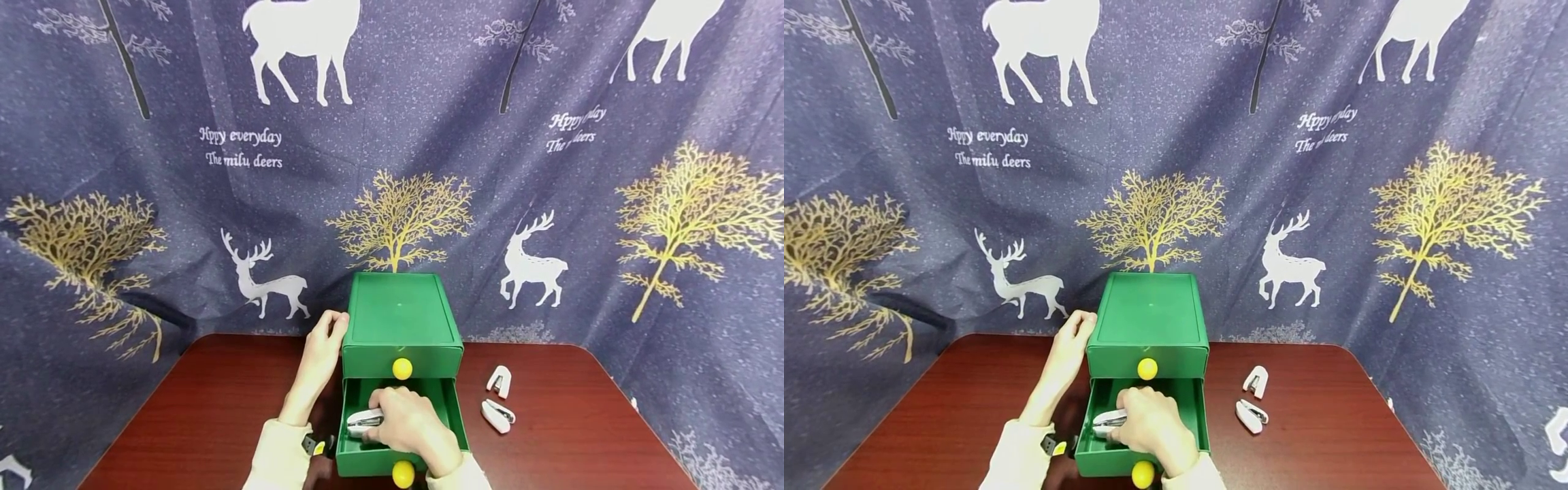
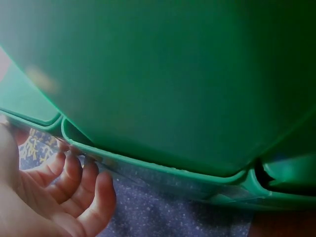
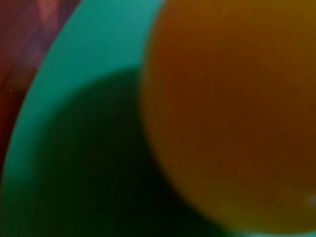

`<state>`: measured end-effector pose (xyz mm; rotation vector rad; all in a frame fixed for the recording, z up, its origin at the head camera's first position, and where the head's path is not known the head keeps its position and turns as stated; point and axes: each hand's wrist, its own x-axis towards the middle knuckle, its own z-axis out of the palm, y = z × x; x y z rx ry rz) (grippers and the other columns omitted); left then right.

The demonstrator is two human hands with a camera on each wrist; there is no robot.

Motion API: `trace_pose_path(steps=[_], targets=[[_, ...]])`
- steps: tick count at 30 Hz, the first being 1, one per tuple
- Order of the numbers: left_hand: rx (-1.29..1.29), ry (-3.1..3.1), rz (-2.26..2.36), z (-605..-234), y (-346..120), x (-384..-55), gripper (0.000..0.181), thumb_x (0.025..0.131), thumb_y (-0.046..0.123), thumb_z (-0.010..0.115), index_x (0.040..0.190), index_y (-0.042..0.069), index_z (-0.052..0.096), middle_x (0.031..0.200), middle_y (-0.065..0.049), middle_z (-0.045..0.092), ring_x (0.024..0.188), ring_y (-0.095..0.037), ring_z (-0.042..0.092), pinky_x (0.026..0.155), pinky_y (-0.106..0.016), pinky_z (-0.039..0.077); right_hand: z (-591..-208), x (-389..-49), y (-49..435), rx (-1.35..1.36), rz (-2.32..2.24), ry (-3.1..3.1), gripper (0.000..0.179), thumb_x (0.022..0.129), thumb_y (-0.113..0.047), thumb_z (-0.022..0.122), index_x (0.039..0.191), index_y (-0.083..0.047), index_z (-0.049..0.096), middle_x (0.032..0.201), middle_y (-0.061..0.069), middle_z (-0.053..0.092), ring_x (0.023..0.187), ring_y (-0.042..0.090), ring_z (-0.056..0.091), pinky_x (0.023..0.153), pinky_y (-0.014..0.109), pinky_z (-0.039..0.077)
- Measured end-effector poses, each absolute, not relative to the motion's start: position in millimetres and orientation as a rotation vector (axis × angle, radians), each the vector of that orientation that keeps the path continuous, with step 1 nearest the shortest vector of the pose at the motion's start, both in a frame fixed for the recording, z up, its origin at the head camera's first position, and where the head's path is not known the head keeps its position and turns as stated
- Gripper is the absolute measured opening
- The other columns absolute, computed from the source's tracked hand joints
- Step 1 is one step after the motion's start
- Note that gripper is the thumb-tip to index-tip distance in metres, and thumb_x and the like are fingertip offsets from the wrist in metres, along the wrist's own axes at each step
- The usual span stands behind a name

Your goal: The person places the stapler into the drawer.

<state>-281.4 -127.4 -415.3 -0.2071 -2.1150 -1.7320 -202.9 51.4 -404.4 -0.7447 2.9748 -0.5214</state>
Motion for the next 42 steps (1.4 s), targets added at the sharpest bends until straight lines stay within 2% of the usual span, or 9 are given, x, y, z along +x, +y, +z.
trace_pose_path(steps=[8, 14, 17, 25, 30, 36, 42], targets=[[-0.186, -2.112, -1.721, -414, -131, -279, 0.033, 0.100, 0.044, 0.052, 0.097, 0.012, 0.060, 0.075, -0.003, 0.051, 0.069, -0.018, 0.056, 0.063, -0.030, 0.051, -405, -203, 50, -0.763, -0.551, 2.985, 0.035, 0.073, -0.046, 0.082, 0.094, -0.022, 0.068, 0.078, -0.009, 0.059, 0.067, 0.012, 0.054, 0.056, 0.033, 0.045], [-0.181, -2.104, -1.732, -415, -132, -280, 0.032, 0.101, 0.042, 0.053, 0.096, 0.012, 0.060, 0.076, -0.004, 0.054, 0.069, -0.018, 0.057, 0.063, -0.030, 0.051, -402, -202, 52, -0.777, -0.619, 3.006, 0.063, 0.073, -0.060, 0.077, 0.120, -0.020, 0.065, 0.099, 0.000, 0.068, 0.083, 0.020, 0.063, 0.062, 0.041, 0.049], [-0.190, -2.101, -1.717, -415, -132, -279, 0.031, 0.101, 0.042, 0.053, 0.095, 0.012, 0.060, 0.076, -0.004, 0.054, 0.069, -0.018, 0.056, 0.063, -0.030, 0.050, -401, -199, 56, -0.776, -0.668, 2.983, 0.069, 0.075, -0.064, 0.073, 0.128, -0.020, 0.061, 0.109, 0.003, 0.067, 0.094, 0.023, 0.063, 0.069, 0.045, 0.051], [-0.202, -2.095, -1.705, -418, -130, -278, 0.030, 0.101, 0.041, 0.053, 0.094, 0.012, 0.060, 0.074, -0.003, 0.052, 0.066, -0.019, 0.053, 0.061, -0.030, 0.046, -388, -182, 80, -0.954, -0.793, 2.880, 0.058, 0.088, -0.060, 0.062, 0.129, -0.020, 0.061, 0.121, 0.001, 0.061, 0.110, 0.018, 0.057, 0.089, 0.041, 0.049], [-0.225, -2.103, -1.674, -414, -127, -279, 0.030, 0.101, 0.040, 0.053, 0.096, 0.012, 0.060, 0.075, -0.003, 0.052, 0.069, -0.020, 0.053, 0.065, -0.031, 0.045, -378, -172, 100, -1.064, -0.897, 2.869, 0.050, 0.091, -0.054, 0.062, 0.129, -0.022, 0.060, 0.125, -0.005, 0.058, 0.115, 0.015, 0.054, 0.094, 0.037, 0.045], [-0.223, -2.114, -1.620, -412, -126, -280, 0.028, 0.102, 0.038, 0.052, 0.095, 0.012, 0.060, 0.077, -0.002, 0.053, 0.073, -0.019, 0.052, 0.068, -0.032, 0.043, -373, -163, 125, -1.123, -0.986, 2.997, 0.042, 0.091, -0.050, 0.064, 0.126, -0.027, 0.060, 0.121, -0.015, 0.059, 0.111, 0.009, 0.056, 0.093, 0.033, 0.046], [-0.218, -2.114, -1.624, -414, -126, -279, 0.029, 0.101, 0.040, 0.052, 0.095, 0.013, 0.060, 0.075, -0.003, 0.052, 0.070, -0.020, 0.051, 0.066, -0.032, 0.043, -363, -158, 152, -0.864, -1.141, 3.016, 0.039, 0.091, -0.049, 0.065, 0.124, -0.028, 0.061, 0.117, -0.020, 0.059, 0.101, 0.005, 0.060, 0.089, 0.032, 0.049]])
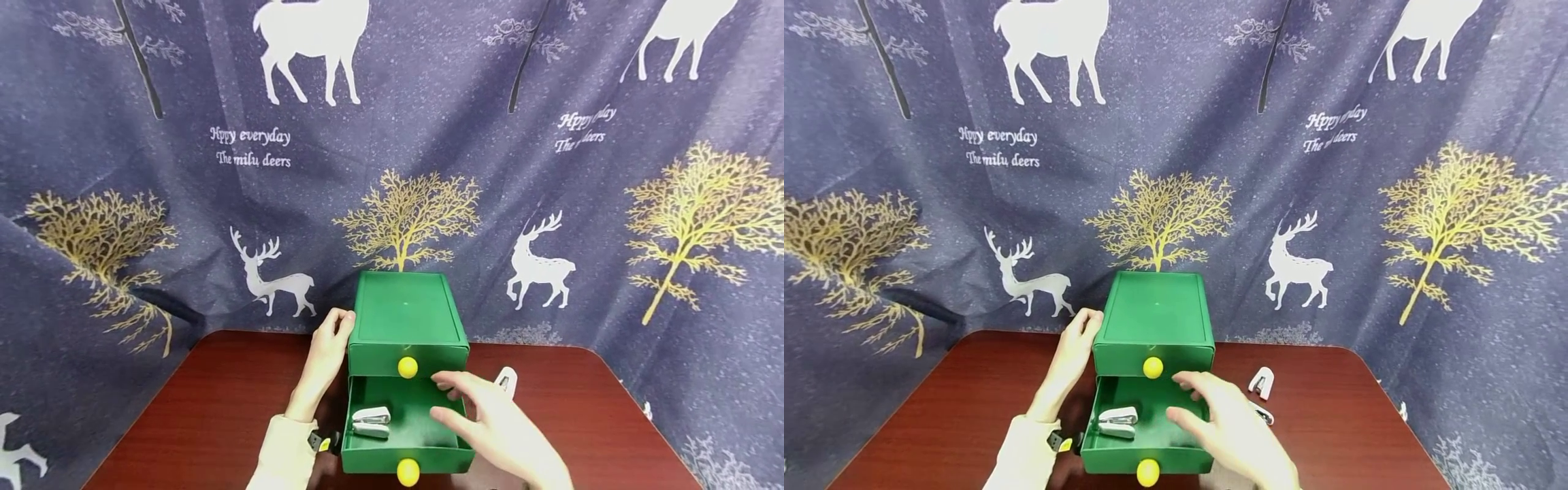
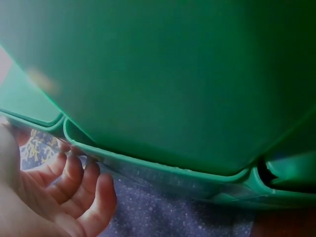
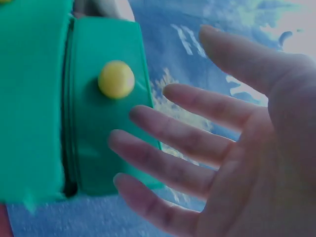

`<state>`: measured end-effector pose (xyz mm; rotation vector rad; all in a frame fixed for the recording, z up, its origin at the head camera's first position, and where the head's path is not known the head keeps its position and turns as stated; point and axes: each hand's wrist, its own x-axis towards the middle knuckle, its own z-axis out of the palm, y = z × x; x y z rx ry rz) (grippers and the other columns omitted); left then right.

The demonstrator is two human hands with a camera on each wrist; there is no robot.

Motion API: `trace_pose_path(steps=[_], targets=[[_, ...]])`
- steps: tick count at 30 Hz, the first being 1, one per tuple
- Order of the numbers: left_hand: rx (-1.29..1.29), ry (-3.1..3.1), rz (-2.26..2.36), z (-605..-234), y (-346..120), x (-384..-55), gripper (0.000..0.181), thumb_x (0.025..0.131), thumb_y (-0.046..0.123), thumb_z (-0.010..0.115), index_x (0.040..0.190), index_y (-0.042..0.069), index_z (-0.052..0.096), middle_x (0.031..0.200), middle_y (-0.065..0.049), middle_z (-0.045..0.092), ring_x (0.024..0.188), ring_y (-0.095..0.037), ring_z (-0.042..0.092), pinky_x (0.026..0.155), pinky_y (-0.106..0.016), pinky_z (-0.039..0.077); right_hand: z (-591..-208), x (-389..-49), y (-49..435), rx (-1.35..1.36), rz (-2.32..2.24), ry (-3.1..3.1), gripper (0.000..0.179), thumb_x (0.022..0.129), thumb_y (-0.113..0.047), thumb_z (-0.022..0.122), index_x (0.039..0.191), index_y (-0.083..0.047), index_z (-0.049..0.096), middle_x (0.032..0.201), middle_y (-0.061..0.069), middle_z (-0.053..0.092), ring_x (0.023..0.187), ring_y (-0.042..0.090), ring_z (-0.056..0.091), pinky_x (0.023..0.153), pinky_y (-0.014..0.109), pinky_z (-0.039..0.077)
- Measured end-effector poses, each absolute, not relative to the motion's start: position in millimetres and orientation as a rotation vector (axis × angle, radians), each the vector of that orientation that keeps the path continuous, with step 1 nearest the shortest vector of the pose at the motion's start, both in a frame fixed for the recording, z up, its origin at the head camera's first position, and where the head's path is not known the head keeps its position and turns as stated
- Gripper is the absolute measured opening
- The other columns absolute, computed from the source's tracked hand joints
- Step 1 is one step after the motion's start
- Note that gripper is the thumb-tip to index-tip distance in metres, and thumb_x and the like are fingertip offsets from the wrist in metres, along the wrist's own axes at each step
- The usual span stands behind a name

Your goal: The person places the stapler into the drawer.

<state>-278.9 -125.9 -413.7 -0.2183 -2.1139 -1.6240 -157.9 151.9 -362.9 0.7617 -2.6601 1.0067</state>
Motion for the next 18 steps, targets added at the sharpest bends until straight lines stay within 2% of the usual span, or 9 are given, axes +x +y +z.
trace_pose_path(steps=[6, 13, 18], targets=[[-0.201, -2.132, -1.638, -413, -124, -278, 0.029, 0.101, 0.041, 0.052, 0.095, 0.013, 0.060, 0.073, -0.003, 0.051, 0.067, -0.019, 0.053, 0.063, -0.032, 0.047, -360, -160, 174, 0.553, 1.045, -2.614, 0.029, 0.091, -0.041, 0.069, 0.116, -0.028, 0.064, 0.103, -0.020, 0.061, 0.091, 0.003, 0.059, 0.080, 0.030, 0.051], [-0.212, -2.111, -1.642, -415, -125, -280, 0.029, 0.101, 0.040, 0.053, 0.096, 0.013, 0.060, 0.073, -0.003, 0.051, 0.066, -0.020, 0.052, 0.063, -0.031, 0.045, -371, -178, 197, 0.381, 0.980, -2.547, 0.022, 0.091, -0.031, 0.071, 0.110, -0.022, 0.067, 0.087, -0.014, 0.062, 0.068, 0.004, 0.056, 0.065, 0.026, 0.047], [-0.199, -2.125, -1.638, -415, -125, -279, 0.030, 0.101, 0.042, 0.052, 0.096, 0.013, 0.060, 0.074, -0.003, 0.051, 0.066, -0.020, 0.053, 0.063, -0.031, 0.046, -391, -196, 210, 0.256, 0.821, -2.639, 0.025, 0.086, -0.026, 0.074, 0.107, -0.017, 0.066, 0.084, -0.008, 0.062, 0.075, 0.011, 0.058, 0.065, 0.035, 0.047]])
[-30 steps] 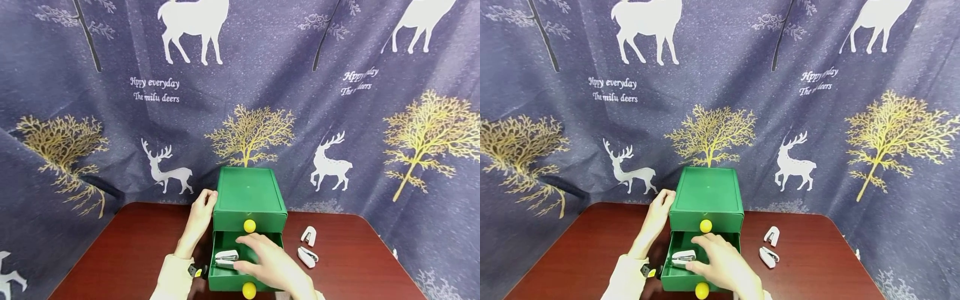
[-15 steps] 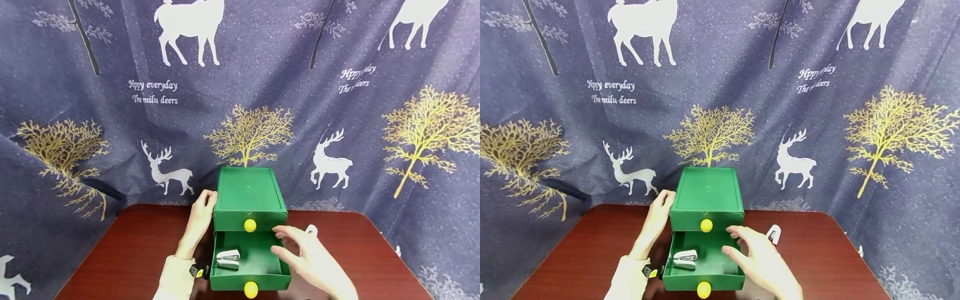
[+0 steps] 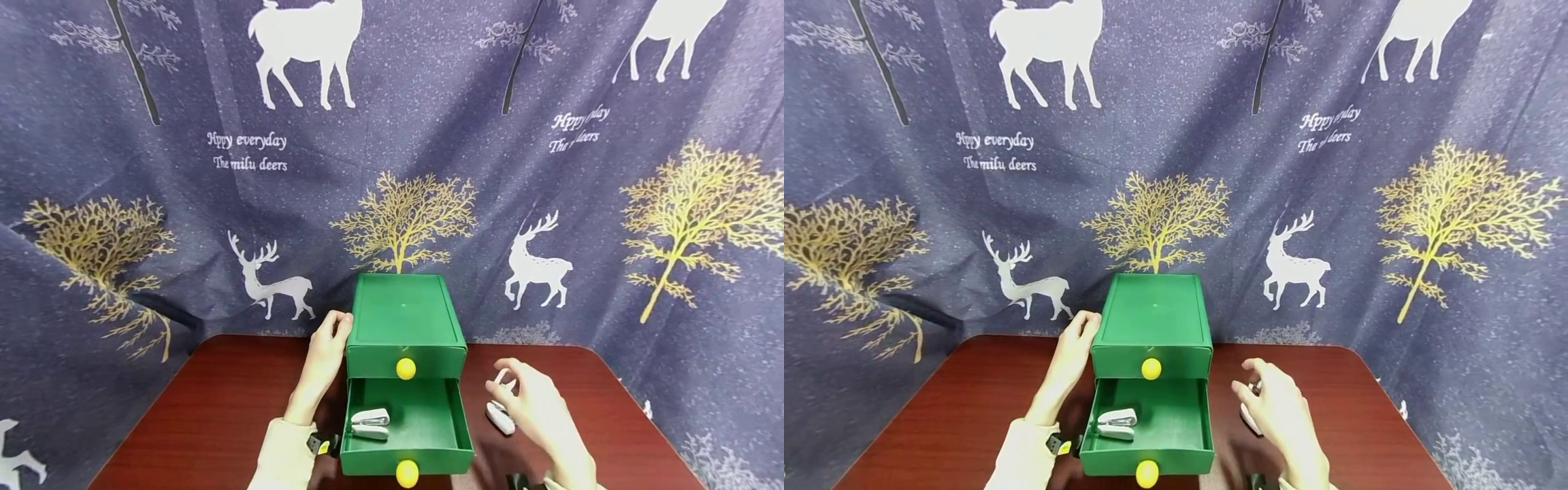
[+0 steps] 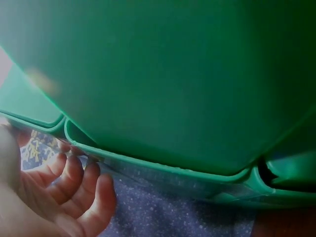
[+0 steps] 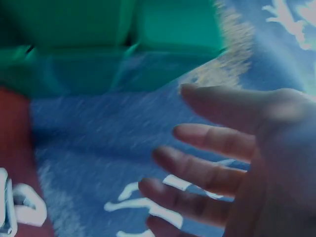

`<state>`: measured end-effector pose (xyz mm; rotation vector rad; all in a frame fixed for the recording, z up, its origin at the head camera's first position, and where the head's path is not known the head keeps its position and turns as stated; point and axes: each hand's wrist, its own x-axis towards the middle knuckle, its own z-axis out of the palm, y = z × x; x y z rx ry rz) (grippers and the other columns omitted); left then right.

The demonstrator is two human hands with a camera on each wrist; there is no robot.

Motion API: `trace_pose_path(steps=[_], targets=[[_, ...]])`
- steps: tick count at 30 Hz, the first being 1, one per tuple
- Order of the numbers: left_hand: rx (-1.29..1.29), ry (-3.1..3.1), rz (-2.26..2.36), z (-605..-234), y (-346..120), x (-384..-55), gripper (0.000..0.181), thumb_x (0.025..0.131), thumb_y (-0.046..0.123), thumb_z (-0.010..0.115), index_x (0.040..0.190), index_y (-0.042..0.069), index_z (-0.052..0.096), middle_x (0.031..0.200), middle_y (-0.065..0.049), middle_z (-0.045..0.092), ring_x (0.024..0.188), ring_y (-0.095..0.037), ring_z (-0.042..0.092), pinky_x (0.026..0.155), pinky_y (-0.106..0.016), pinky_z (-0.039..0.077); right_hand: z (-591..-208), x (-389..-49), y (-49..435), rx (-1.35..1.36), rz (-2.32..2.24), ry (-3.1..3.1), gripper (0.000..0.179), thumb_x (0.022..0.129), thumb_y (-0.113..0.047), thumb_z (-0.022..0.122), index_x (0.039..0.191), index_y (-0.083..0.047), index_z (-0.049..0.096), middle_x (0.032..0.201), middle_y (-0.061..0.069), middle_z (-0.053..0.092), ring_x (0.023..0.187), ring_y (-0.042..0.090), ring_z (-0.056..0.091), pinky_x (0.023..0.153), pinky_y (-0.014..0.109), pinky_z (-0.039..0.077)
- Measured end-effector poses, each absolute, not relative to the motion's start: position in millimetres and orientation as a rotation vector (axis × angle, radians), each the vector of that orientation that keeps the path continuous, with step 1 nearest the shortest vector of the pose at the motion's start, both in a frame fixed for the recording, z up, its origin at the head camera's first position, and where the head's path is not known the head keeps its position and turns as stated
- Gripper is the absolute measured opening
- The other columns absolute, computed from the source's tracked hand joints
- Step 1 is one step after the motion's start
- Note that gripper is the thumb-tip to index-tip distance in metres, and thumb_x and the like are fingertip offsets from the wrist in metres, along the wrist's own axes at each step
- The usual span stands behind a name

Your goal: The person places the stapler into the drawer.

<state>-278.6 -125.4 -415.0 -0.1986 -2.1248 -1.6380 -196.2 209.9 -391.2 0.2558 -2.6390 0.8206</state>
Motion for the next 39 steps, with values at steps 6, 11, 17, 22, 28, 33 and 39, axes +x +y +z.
trace_pose_path(steps=[6, 11, 17, 22, 28, 33, 39], targets=[[-0.185, -2.134, -1.666, -418, -125, -277, 0.030, 0.101, 0.041, 0.053, 0.095, 0.013, 0.060, 0.073, -0.003, 0.050, 0.065, -0.018, 0.052, 0.063, -0.029, 0.045, -428, -216, 222, 0.170, 0.736, -2.815, 0.028, 0.075, -0.020, 0.079, 0.095, -0.021, 0.061, 0.086, 0.000, 0.059, 0.078, 0.019, 0.058, 0.058, 0.043, 0.045], [-0.208, -2.121, -1.679, -417, -123, -278, 0.030, 0.101, 0.041, 0.053, 0.095, 0.012, 0.060, 0.073, -0.002, 0.051, 0.066, -0.018, 0.053, 0.062, -0.029, 0.047, -451, -226, 231, 0.085, 0.751, -2.902, 0.033, 0.076, -0.023, 0.078, 0.103, -0.011, 0.063, 0.097, 0.011, 0.063, 0.089, 0.032, 0.062, 0.066, 0.054, 0.047], [-0.211, -2.128, -1.657, -415, -122, -279, 0.029, 0.101, 0.041, 0.053, 0.094, 0.014, 0.060, 0.073, -0.003, 0.050, 0.066, -0.018, 0.053, 0.062, -0.030, 0.046, -464, -232, 238, 0.003, 0.766, -2.971, 0.042, 0.080, -0.027, 0.077, 0.113, -0.006, 0.064, 0.108, 0.017, 0.064, 0.097, 0.039, 0.061, 0.071, 0.061, 0.045], [-0.213, -2.133, -1.626, -413, -123, -280, 0.030, 0.101, 0.041, 0.052, 0.094, 0.013, 0.059, 0.072, -0.002, 0.049, 0.066, -0.019, 0.051, 0.062, -0.030, 0.045, -471, -236, 241, -0.038, 0.780, -3.007, 0.045, 0.076, -0.027, 0.079, 0.114, -0.008, 0.063, 0.105, 0.015, 0.065, 0.093, 0.036, 0.061, 0.069, 0.062, 0.044], [-0.219, -2.134, -1.610, -413, -124, -280, 0.030, 0.101, 0.041, 0.052, 0.095, 0.013, 0.060, 0.072, -0.002, 0.047, 0.068, -0.019, 0.049, 0.065, -0.030, 0.042, -479, -239, 243, -0.083, 0.788, -3.044, 0.057, 0.070, -0.028, 0.085, 0.117, -0.007, 0.061, 0.102, 0.017, 0.064, 0.091, 0.037, 0.060, 0.070, 0.063, 0.043], [-0.189, -2.134, -1.601, -415, -127, -279, 0.027, 0.102, 0.037, 0.052, 0.095, 0.013, 0.060, 0.072, -0.001, 0.047, 0.068, -0.018, 0.050, 0.065, -0.030, 0.043, -483, -241, 239, -0.098, 0.800, -3.036, 0.055, 0.068, -0.025, 0.087, 0.112, -0.006, 0.060, 0.098, 0.013, 0.064, 0.089, 0.034, 0.060, 0.069, 0.060, 0.044], [-0.199, -2.141, -1.601, -415, -128, -280, 0.029, 0.102, 0.039, 0.052, 0.095, 0.013, 0.060, 0.073, -0.001, 0.049, 0.070, -0.018, 0.050, 0.066, -0.030, 0.042, -488, -242, 239, -0.124, 0.813, -3.014, 0.035, 0.067, -0.021, 0.086, 0.088, -0.012, 0.059, 0.083, 0.004, 0.059, 0.077, 0.026, 0.056, 0.063, 0.053, 0.043]])
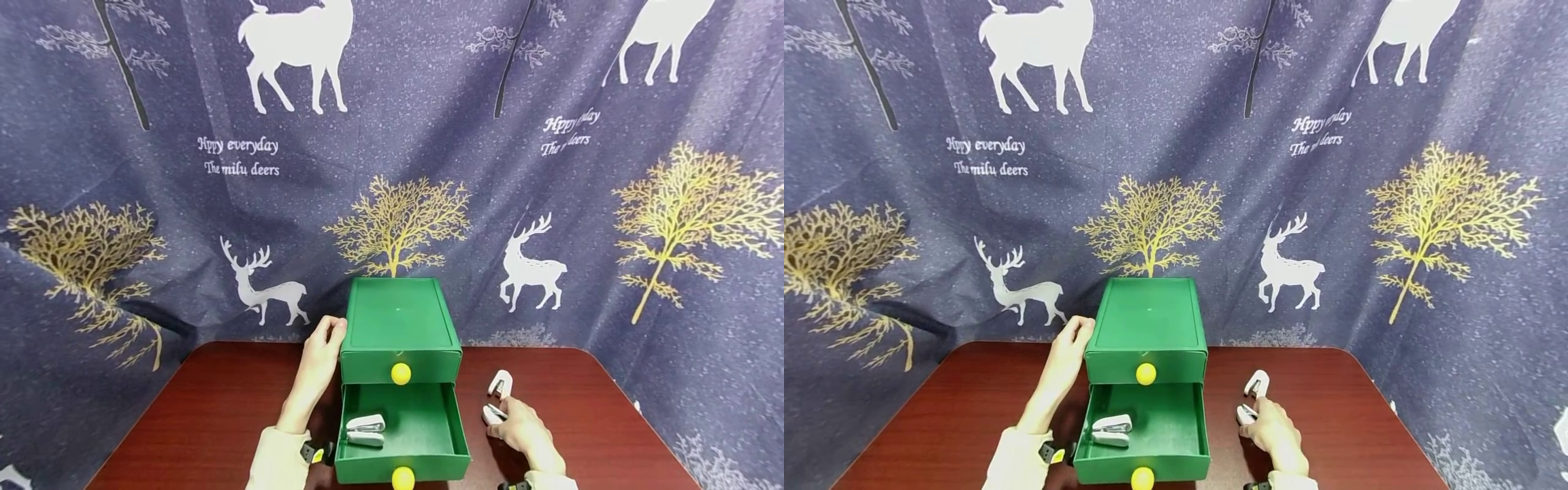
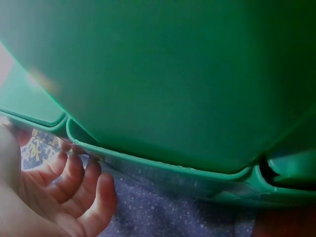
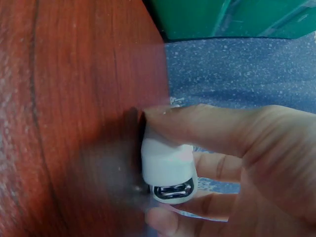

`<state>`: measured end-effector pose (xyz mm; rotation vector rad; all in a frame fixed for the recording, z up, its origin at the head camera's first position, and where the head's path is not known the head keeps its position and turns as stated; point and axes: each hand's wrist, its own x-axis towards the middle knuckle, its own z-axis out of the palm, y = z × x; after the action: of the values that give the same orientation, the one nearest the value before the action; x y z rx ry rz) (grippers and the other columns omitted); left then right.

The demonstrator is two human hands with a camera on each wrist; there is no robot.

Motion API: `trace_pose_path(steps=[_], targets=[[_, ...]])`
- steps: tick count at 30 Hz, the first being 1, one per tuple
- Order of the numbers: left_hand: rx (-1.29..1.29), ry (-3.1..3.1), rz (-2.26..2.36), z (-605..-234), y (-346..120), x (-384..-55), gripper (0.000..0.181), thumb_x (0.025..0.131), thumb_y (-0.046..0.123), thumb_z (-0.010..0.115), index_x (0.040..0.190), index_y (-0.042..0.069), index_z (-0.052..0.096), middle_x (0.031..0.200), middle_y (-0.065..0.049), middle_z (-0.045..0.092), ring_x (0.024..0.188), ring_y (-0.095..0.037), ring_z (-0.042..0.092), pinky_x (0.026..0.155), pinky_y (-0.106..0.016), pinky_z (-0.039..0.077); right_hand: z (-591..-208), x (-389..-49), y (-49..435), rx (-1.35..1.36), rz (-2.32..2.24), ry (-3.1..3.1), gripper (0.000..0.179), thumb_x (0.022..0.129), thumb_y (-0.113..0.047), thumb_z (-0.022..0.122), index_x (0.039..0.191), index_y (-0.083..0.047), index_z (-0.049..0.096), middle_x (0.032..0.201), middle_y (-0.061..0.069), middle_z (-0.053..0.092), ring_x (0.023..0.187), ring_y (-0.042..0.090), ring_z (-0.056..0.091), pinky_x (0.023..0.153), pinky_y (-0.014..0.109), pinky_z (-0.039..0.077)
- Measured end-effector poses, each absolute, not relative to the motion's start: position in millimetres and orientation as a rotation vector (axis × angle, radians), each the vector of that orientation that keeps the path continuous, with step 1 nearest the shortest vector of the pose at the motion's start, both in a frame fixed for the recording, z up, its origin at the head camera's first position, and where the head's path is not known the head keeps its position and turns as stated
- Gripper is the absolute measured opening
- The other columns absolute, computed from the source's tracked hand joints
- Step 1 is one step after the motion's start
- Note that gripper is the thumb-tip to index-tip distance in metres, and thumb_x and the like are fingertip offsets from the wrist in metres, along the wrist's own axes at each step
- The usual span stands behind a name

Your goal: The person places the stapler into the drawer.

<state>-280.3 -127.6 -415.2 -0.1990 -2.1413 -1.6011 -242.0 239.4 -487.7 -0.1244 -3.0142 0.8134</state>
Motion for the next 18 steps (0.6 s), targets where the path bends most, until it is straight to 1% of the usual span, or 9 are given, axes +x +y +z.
trace_pose_path(steps=[3, 10, 14, 18], targets=[[-0.205, -2.136, -1.622, -415, -128, -280, 0.030, 0.101, 0.040, 0.052, 0.095, 0.012, 0.060, 0.074, -0.002, 0.048, 0.069, -0.018, 0.050, 0.065, -0.030, 0.042, -488, -241, 239, -0.132, 0.817, -3.013, 0.032, 0.069, -0.022, 0.085, 0.085, -0.013, 0.058, 0.081, 0.003, 0.058, 0.075, 0.025, 0.055, 0.062, 0.052, 0.043], [-0.205, -2.130, -1.665, -413, -127, -277, 0.029, 0.101, 0.039, 0.053, 0.096, 0.011, 0.060, 0.074, -0.002, 0.049, 0.068, -0.017, 0.052, 0.063, -0.029, 0.045, -482, -240, 238, -0.129, 0.792, -3.027, 0.030, 0.070, -0.022, 0.083, 0.087, -0.013, 0.060, 0.081, 0.005, 0.059, 0.073, 0.025, 0.055, 0.061, 0.051, 0.043], [-0.202, -2.134, -1.655, -413, -127, -277, 0.030, 0.101, 0.040, 0.052, 0.096, 0.011, 0.060, 0.074, -0.002, 0.049, 0.068, -0.018, 0.052, 0.064, -0.029, 0.045, -476, -239, 237, -0.125, 0.803, -3.016, 0.027, 0.071, -0.021, 0.081, 0.087, -0.013, 0.061, 0.080, 0.005, 0.061, 0.072, 0.024, 0.056, 0.060, 0.050, 0.043], [-0.195, -2.140, -1.637, -414, -127, -278, 0.030, 0.101, 0.040, 0.052, 0.095, 0.012, 0.060, 0.074, -0.003, 0.049, 0.068, -0.019, 0.051, 0.064, -0.030, 0.044, -468, -238, 237, -0.110, 0.797, -2.979, 0.029, 0.071, -0.024, 0.081, 0.089, -0.013, 0.062, 0.081, 0.005, 0.062, 0.072, 0.024, 0.057, 0.059, 0.050, 0.044]])
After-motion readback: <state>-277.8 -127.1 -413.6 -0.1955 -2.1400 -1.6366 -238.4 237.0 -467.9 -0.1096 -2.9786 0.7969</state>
